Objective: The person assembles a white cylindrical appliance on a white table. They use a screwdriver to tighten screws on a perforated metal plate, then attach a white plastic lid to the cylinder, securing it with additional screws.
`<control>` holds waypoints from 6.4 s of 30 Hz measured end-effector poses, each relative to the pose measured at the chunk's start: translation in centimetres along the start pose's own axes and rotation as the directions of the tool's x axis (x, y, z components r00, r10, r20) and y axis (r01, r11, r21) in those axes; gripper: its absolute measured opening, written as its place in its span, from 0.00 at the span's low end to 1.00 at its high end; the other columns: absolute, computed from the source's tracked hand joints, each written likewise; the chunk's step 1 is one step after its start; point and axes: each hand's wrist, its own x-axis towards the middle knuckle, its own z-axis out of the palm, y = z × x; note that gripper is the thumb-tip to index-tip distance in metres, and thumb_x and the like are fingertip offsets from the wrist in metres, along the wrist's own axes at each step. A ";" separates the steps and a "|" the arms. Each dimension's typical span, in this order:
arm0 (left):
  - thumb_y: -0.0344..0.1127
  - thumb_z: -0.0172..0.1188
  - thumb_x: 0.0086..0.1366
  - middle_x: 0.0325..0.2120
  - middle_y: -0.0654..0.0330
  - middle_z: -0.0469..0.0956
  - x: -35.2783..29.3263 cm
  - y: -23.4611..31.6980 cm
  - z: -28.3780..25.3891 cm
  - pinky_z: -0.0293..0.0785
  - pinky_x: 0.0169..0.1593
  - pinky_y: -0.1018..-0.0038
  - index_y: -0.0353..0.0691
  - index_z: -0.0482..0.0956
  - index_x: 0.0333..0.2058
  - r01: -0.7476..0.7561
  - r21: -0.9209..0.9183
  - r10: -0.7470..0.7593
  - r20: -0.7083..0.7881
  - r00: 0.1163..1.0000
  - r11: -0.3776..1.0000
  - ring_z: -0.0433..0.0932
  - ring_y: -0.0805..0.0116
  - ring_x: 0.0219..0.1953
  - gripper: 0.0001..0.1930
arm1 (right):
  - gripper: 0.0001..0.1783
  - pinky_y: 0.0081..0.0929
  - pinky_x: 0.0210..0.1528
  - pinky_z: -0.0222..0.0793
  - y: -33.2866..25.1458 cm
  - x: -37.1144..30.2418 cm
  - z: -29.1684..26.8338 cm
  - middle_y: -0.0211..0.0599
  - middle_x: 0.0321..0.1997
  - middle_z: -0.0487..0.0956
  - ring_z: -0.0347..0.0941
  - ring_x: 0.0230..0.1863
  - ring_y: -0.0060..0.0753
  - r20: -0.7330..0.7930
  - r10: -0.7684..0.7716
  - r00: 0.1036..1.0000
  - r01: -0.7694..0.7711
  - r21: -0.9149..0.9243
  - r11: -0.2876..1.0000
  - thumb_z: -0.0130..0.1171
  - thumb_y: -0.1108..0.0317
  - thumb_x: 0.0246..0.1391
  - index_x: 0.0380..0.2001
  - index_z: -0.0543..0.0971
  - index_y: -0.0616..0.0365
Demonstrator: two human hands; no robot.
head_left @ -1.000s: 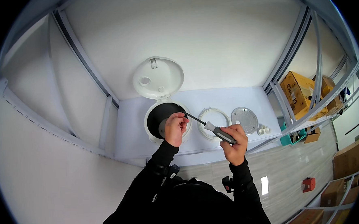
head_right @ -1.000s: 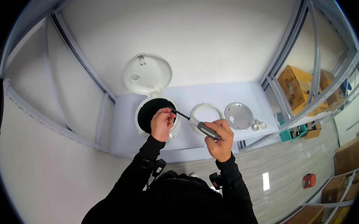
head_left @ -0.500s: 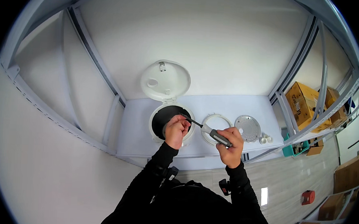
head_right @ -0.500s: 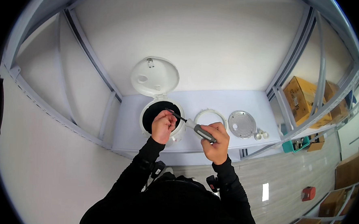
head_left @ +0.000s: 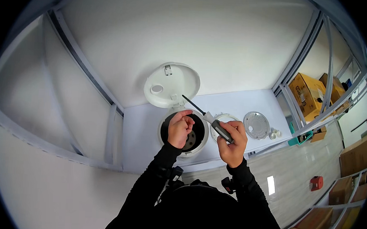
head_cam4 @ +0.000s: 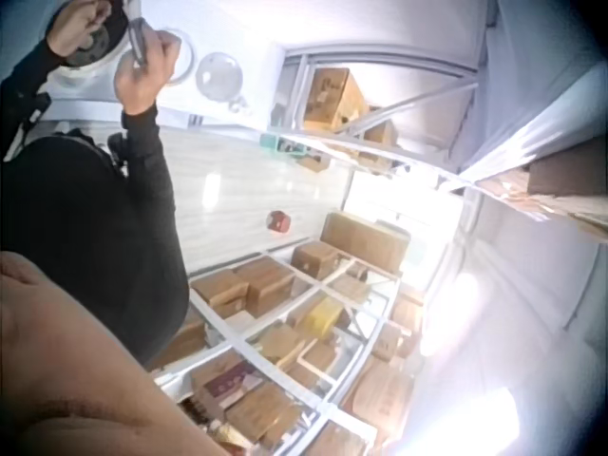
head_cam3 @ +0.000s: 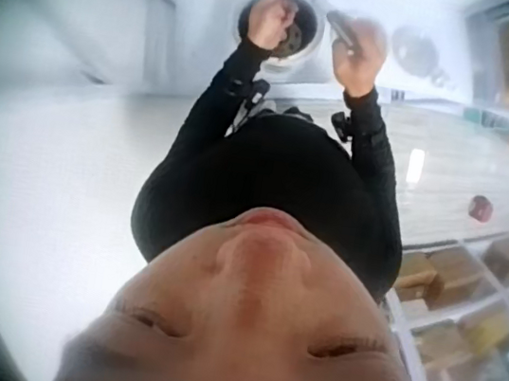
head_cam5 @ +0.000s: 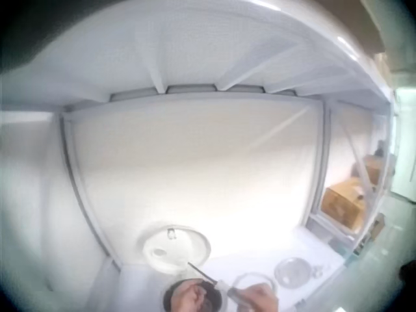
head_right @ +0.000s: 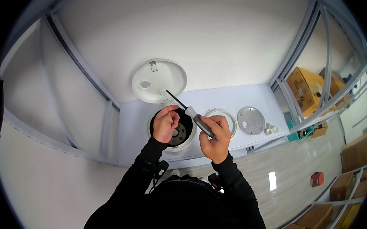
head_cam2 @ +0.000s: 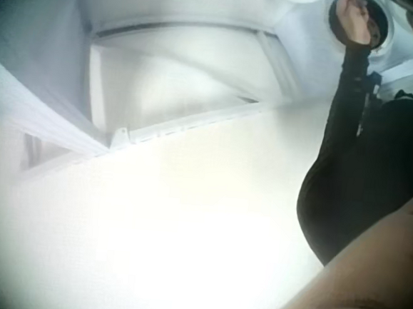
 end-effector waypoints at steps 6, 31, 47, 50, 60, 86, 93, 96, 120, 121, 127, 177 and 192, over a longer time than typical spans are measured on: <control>0.26 0.48 0.63 0.26 0.62 0.74 0.6 3.4 0.7 0.59 0.27 0.81 0.31 0.74 0.54 0.072 -0.060 -0.064 0.129 0.990 0.996 0.66 0.78 0.24 0.20 | 0.27 0.32 0.42 0.74 -1.6 2.4 3.3 0.46 0.44 0.75 0.76 0.39 0.43 -0.027 -0.035 0.999 0.033 -0.071 0.997 0.58 0.83 0.38 0.47 0.84 0.62; 0.43 0.53 0.78 0.22 0.74 0.68 2.2 6.7 0.9 0.54 0.26 0.81 0.36 0.79 0.49 -0.016 -0.070 0.033 0.246 0.969 0.997 0.61 0.85 0.21 0.15 | 0.22 0.37 0.46 0.74 -6.2 4.4 9.3 0.50 0.47 0.73 0.75 0.43 0.49 0.023 0.059 0.998 -0.054 -0.191 0.980 0.65 0.78 0.51 0.52 0.79 0.64; 0.43 0.56 0.77 0.20 0.71 0.67 2.2 7.4 1.4 0.56 0.26 0.80 0.40 0.73 0.38 -0.057 -0.095 0.077 0.213 0.974 0.994 0.61 0.83 0.20 0.12 | 0.19 0.38 0.32 0.77 -6.9 5.7 9.1 0.48 0.38 0.79 0.81 0.33 0.52 -0.011 0.049 0.999 -0.050 -0.291 0.956 0.68 0.69 0.56 0.49 0.78 0.63; 0.43 0.56 0.77 0.20 0.70 0.67 2.4 7.5 1.5 0.56 0.26 0.80 0.39 0.73 0.37 -0.064 -0.104 0.086 0.220 0.972 0.992 0.61 0.82 0.20 0.13 | 0.19 0.37 0.30 0.77 -7.3 6.2 8.7 0.47 0.36 0.80 0.81 0.31 0.49 -0.005 0.035 0.999 -0.034 -0.363 0.931 0.70 0.67 0.56 0.48 0.79 0.62; 0.50 0.52 0.78 0.24 0.71 0.71 2.6 7.7 1.6 0.58 0.26 0.81 0.37 0.77 0.41 -0.088 -0.120 0.113 0.220 0.969 0.989 0.64 0.83 0.23 0.19 | 0.20 0.34 0.33 0.79 -7.5 6.6 8.8 0.44 0.46 0.82 0.83 0.37 0.48 0.093 -0.062 0.994 0.091 -0.349 0.933 0.73 0.78 0.46 0.45 0.81 0.60; 0.49 0.52 0.78 0.26 0.69 0.72 4.1 8.3 0.9 0.62 0.32 0.79 0.37 0.77 0.46 0.176 -0.263 -0.056 0.408 0.911 0.949 0.66 0.81 0.26 0.18 | 0.34 0.33 0.35 0.76 -7.6 7.6 6.8 0.47 0.47 0.74 0.78 0.34 0.43 0.511 -0.191 0.838 0.505 -0.594 0.626 0.63 0.70 0.49 0.62 0.71 0.62; 0.51 0.51 0.77 0.32 0.66 0.77 6.0 6.5 -1.0 0.71 0.38 0.75 0.39 0.77 0.47 0.230 -0.321 -0.010 0.565 0.825 0.919 0.75 0.75 0.33 0.19 | 0.31 0.38 0.33 0.77 -10.1 7.5 7.3 0.47 0.47 0.76 0.79 0.35 0.48 0.429 0.283 0.858 0.093 -0.671 0.736 0.68 0.69 0.55 0.60 0.71 0.62; 0.52 0.51 0.77 0.34 0.64 0.79 5.3 7.1 -0.6 0.74 0.42 0.73 0.39 0.77 0.47 0.254 -0.317 -0.033 0.565 0.825 0.914 0.78 0.71 0.36 0.20 | 0.30 0.38 0.33 0.76 -9.5 6.9 7.6 0.45 0.46 0.77 0.78 0.36 0.46 0.422 0.168 0.891 0.174 -0.659 0.732 0.68 0.71 0.53 0.59 0.72 0.62; 0.49 0.51 0.79 0.20 0.70 0.66 5.2 6.7 -0.1 0.55 0.25 0.78 0.43 0.73 0.35 0.187 -0.347 0.028 0.531 0.847 0.919 0.59 0.80 0.20 0.17 | 0.35 0.37 0.39 0.78 -8.4 7.6 8.2 0.47 0.50 0.75 0.79 0.38 0.47 0.355 -0.118 0.927 0.307 -0.542 0.783 0.69 0.75 0.40 0.57 0.73 0.59; 0.48 0.50 0.79 0.20 0.70 0.66 5.2 6.7 -0.1 0.55 0.25 0.77 0.43 0.73 0.35 0.198 -0.355 0.031 0.547 0.837 0.914 0.59 0.80 0.20 0.17 | 0.33 0.36 0.37 0.78 -8.7 7.6 8.2 0.47 0.49 0.76 0.80 0.37 0.47 0.349 -0.060 0.935 0.255 -0.547 0.797 0.69 0.75 0.43 0.56 0.74 0.59; 0.46 0.51 0.79 0.22 0.69 0.67 5.1 6.6 0.0 0.59 0.29 0.77 0.41 0.75 0.40 0.266 -0.439 0.039 0.572 0.819 0.858 0.62 0.79 0.24 0.15 | 0.35 0.36 0.36 0.78 -8.2 7.9 8.0 0.47 0.50 0.75 0.80 0.37 0.47 0.414 -0.140 0.900 0.382 -0.589 0.712 0.68 0.73 0.41 0.56 0.73 0.60; 0.44 0.53 0.75 0.34 0.69 0.77 5.1 7.0 -0.5 0.67 0.40 0.76 0.33 0.78 0.54 0.280 -0.411 -0.040 0.503 0.863 0.867 0.68 0.78 0.34 0.20 | 0.28 0.35 0.31 0.77 -8.9 7.8 7.9 0.41 0.38 0.76 0.79 0.33 0.44 0.270 -0.129 0.954 0.265 -0.560 0.785 0.70 0.75 0.43 0.52 0.78 0.57; 0.53 0.48 0.78 0.34 0.68 0.75 3.9 7.0 0.9 0.66 0.37 0.76 0.39 0.77 0.56 0.119 -0.396 -0.015 0.255 0.967 0.911 0.67 0.77 0.32 0.24 | 0.22 0.36 0.33 0.76 -8.4 5.7 5.0 0.43 0.42 0.77 0.78 0.34 0.47 0.236 -0.119 0.964 0.219 -0.460 0.860 0.71 0.75 0.49 0.50 0.80 0.54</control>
